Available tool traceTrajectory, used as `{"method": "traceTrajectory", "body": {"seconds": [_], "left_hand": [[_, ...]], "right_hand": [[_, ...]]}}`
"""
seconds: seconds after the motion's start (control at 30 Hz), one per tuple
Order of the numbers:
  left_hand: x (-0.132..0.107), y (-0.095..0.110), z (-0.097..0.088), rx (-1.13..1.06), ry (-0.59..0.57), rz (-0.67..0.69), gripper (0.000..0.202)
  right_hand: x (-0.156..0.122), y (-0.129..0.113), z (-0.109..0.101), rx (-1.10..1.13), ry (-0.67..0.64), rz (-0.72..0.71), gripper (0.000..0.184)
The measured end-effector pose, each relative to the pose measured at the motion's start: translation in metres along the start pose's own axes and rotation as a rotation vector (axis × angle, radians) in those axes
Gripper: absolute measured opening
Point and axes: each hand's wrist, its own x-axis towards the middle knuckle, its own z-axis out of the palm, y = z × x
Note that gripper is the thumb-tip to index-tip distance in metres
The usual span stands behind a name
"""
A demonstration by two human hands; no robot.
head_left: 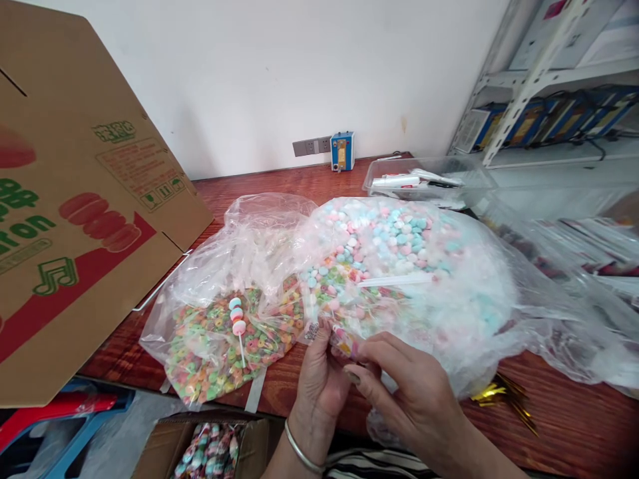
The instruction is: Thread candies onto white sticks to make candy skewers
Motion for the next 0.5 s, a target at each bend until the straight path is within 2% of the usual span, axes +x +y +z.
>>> {"method": "traceTrajectory", "body": {"seconds": [0.13, 0.27, 0.4, 0.5], "left_hand": [[-0.004, 0.019, -0.003, -0.021, -0.087, 0.066, 0.029], [-0.021, 0.05, -0.007, -0.061, -0.097, 0.239, 0.024], [-0.048, 0.094, -0.03, -0.132, -0.128, 0.47, 0.024], [-0.069, 0.122, -0.057, -0.169, -0.133, 0.618, 0.022]], "right_hand": [[0.006, -0.006, -0.001, 0.047, 0.049, -0.034, 0.005], [0.025, -0.005, 0.012, 0.11, -0.014, 0.058, 0.007], [0.056, -0.01, 0.046, 0.086, -0.241, 0.11, 0.015], [0.078, -0.018, 0.088, -0.007, -0.491, 0.122, 0.018]]}}
